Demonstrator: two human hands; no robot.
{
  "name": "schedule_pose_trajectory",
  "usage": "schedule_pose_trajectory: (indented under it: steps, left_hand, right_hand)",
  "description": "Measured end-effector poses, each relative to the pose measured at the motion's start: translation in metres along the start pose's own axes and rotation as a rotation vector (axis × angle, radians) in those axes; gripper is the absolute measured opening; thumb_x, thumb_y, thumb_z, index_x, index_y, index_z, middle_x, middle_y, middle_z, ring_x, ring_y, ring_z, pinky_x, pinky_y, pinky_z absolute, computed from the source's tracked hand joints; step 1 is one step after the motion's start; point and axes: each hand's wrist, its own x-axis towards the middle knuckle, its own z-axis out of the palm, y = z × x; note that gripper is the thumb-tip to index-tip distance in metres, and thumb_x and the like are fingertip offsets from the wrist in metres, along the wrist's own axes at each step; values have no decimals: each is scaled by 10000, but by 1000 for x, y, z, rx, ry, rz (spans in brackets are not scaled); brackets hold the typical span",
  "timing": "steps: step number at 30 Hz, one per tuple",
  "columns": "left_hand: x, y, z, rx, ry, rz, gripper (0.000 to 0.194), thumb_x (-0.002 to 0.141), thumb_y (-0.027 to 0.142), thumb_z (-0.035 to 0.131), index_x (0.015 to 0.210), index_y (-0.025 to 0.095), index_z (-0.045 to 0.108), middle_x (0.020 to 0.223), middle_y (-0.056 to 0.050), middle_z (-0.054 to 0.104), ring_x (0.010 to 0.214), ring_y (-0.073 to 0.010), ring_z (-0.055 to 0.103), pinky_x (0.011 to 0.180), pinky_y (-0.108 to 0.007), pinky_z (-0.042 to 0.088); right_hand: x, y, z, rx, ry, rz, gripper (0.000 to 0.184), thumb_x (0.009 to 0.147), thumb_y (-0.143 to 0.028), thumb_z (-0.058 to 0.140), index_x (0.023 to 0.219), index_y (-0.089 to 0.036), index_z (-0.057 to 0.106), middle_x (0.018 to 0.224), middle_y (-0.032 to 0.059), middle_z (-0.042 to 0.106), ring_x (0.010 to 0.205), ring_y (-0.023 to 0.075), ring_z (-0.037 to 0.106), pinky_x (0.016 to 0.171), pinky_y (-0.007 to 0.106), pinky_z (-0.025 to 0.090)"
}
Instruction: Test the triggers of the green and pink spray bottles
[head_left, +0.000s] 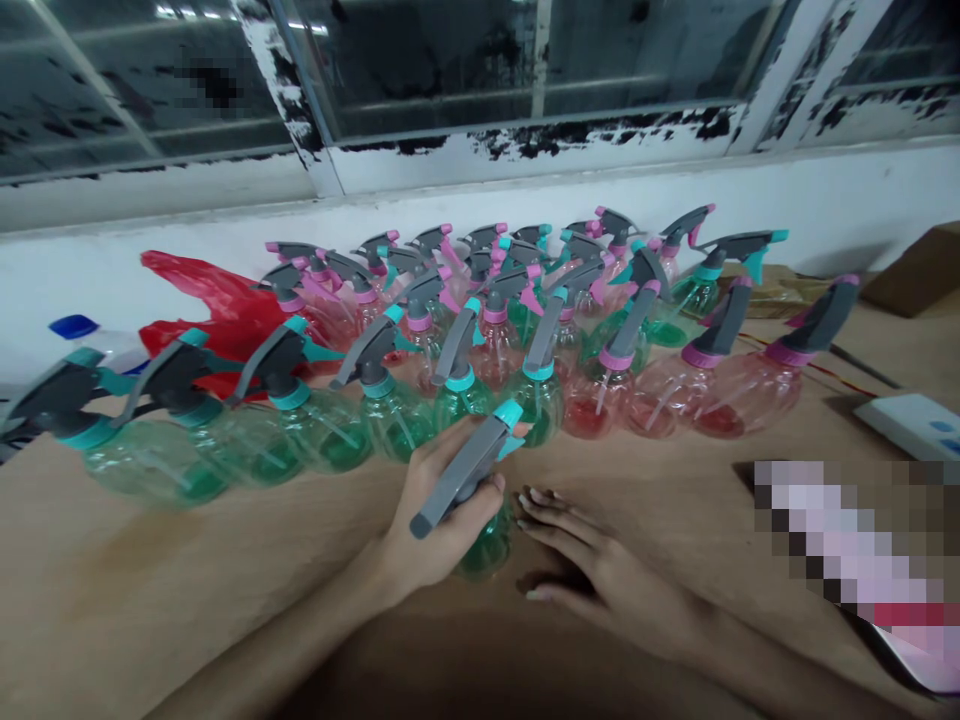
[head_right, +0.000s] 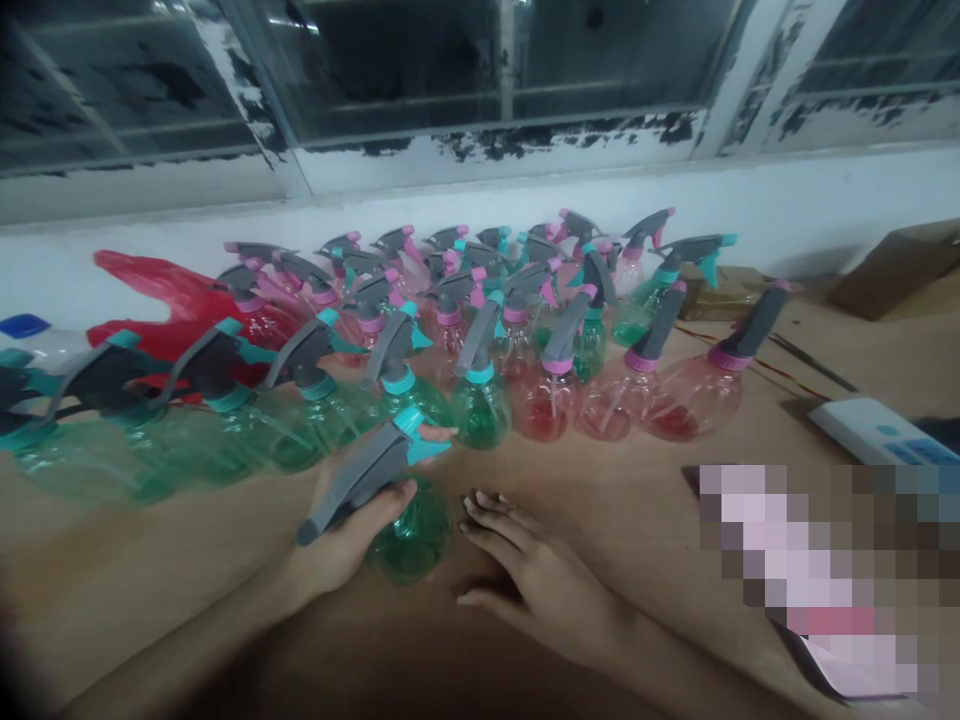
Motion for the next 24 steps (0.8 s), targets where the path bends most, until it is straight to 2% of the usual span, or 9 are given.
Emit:
schedule_pose_trajectory:
  steps: [4,12,15,19,21,24]
  left_hand:
    - [-2,-2,2,-37,-14,-64,263,798,205,485,1019,243,622,786,-17,573,723,-165,580,741,-308,502]
    - [0,-2,4,-8,11,-65,277,799,204,479,1025,239,636,810,-29,616,710,-165,596,682,-294,523]
    - [-1,2,6,9,52,-100,248,798,177,462,951,233,648,830,-33,644,760,-174,626,680,-294,523]
    - [-2,1,8,41,70,-136,166,788,182,482,808,209,645,771,-25,636,705,-160,612,702,-296,521]
    - [-3,-1,9,25,18,-141,173,788,205,511,907,205,638,745,-11,624,667,-149,605,667,-282,524]
    - [-5,-4,11,-48,-81,-137,406,768,203,566,1171,223,515,755,13,631,670,-144,629,642,-266,524]
  right_hand:
    - [0,1,1,-8,4,-1,564,863,-489,472,1342,-197,411,1419,42,396,1325,198,299,1097,393,271]
    - [-1,3,2,3,17,-14,562,860,-480,483,1348,-211,403,1420,37,392,1323,201,304,1099,397,271]
    - [-1,2,2,4,19,-7,566,857,-479,489,1349,-213,400,1417,39,398,1324,204,303,1095,406,276]
    - [-1,2,2,-28,14,0,565,860,-495,472,1340,-203,412,1421,42,392,1325,203,301,1092,411,280]
    - [-1,2,2,-34,18,-3,557,861,-496,469,1331,-200,425,1418,48,396,1321,207,308,1090,414,283]
    - [-1,2,2,-31,12,1,554,857,-498,474,1326,-208,432,1411,48,409,1319,213,313,1086,420,288]
